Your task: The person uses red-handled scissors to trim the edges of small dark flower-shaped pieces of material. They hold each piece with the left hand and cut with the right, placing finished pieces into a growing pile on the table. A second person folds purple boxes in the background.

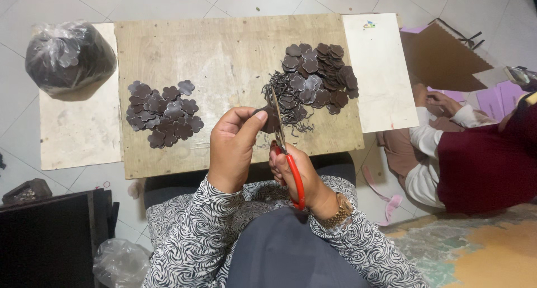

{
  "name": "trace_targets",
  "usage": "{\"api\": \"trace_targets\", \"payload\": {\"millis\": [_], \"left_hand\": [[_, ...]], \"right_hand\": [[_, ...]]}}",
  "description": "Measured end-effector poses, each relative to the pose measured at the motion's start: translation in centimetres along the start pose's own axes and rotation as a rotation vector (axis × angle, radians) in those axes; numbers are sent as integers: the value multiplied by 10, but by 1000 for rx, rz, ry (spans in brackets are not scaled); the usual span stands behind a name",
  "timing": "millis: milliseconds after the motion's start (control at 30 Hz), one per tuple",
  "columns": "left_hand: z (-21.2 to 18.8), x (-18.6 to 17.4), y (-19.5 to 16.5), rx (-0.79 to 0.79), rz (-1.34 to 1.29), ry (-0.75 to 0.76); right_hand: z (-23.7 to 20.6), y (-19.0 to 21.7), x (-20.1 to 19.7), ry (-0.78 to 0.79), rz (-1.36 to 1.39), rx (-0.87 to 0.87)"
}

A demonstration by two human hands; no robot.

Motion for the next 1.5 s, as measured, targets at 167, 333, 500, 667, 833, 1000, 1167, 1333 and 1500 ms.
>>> {"api": "trace_targets", "payload": {"millis": [167, 333, 500, 667, 833, 1000, 1167, 1333, 1500], "left_hand": [[2, -1, -2, -3, 2, -1], [3, -2, -3, 7, -6, 3], [4, -6, 0, -5, 27, -24], [5, -7, -1, 32, 18, -5], [7, -9, 0, 1, -4, 3], [9, -12, -6, 29, 22, 22], [8, -13, -10, -35, 60, 34], [7, -14, -13, -90, 122, 29], [8, -12, -13, -105, 85, 32]], "right_hand": [[-1, 2, -2, 15, -51, -1], [-1, 5, -2, 23, -87, -3], [-1, 4, -2, 19, -89, 17], [-2, 0, -5, -6, -150, 55], [-2, -6, -7, -18, -162, 102], [-4, 0, -9, -27, -209, 86], [1, 6, -6, 59, -276, 69], [-1, 8, -5, 117, -220, 86], [0, 5, -7, 121, -251, 105]]}}
Point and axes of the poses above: each hand's wrist, its own z-axis towards the middle knuckle, its own x-axis out of the palm, y = z × x, the point moved 5 cm from there along z, towards the middle knuckle, and after that the axes turned 3 degrees about -z, right-handed, at the moved point
